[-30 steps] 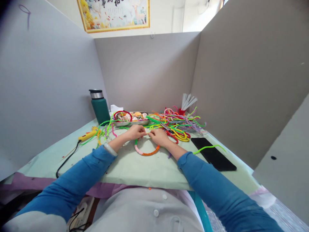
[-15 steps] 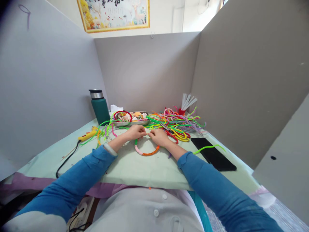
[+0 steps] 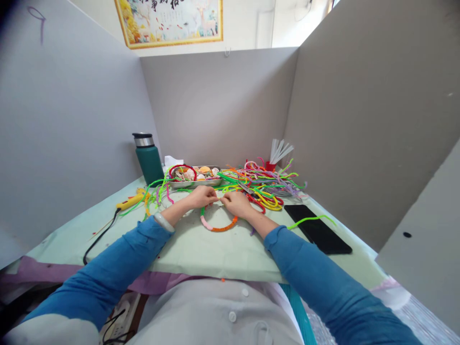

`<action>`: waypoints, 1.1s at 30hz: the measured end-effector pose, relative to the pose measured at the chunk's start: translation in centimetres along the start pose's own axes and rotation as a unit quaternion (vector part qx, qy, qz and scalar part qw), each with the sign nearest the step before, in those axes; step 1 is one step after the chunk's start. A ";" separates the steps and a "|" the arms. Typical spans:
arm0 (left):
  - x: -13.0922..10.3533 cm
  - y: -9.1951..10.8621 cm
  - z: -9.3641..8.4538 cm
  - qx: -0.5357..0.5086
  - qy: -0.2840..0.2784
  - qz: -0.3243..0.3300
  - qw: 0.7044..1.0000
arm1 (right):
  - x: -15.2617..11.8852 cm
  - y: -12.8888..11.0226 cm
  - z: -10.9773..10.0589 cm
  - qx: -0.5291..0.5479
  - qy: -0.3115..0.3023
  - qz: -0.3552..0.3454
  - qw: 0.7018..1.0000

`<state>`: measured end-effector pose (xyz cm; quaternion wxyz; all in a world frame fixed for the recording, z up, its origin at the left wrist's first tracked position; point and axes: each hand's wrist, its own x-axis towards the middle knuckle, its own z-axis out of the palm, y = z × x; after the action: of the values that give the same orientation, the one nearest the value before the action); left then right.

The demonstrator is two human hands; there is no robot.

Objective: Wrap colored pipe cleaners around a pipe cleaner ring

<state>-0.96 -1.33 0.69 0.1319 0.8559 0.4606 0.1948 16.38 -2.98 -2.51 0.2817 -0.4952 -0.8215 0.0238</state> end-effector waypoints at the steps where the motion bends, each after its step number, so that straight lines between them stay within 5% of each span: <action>1: 0.0 0.0 0.0 0.001 0.000 0.001 1.000 | 0.0 0.0 0.0 -0.001 0.000 0.000 1.000; 33: -0.1 0.0 0.0 0.000 -0.013 0.009 1.000 | 0.0 -0.2 -0.2 -0.011 -0.011 -0.004 1.000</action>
<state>-1.01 -1.44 0.64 0.1363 0.8627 0.4506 0.1845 16.30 -3.15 -2.28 0.2669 -0.4950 -0.8267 0.0194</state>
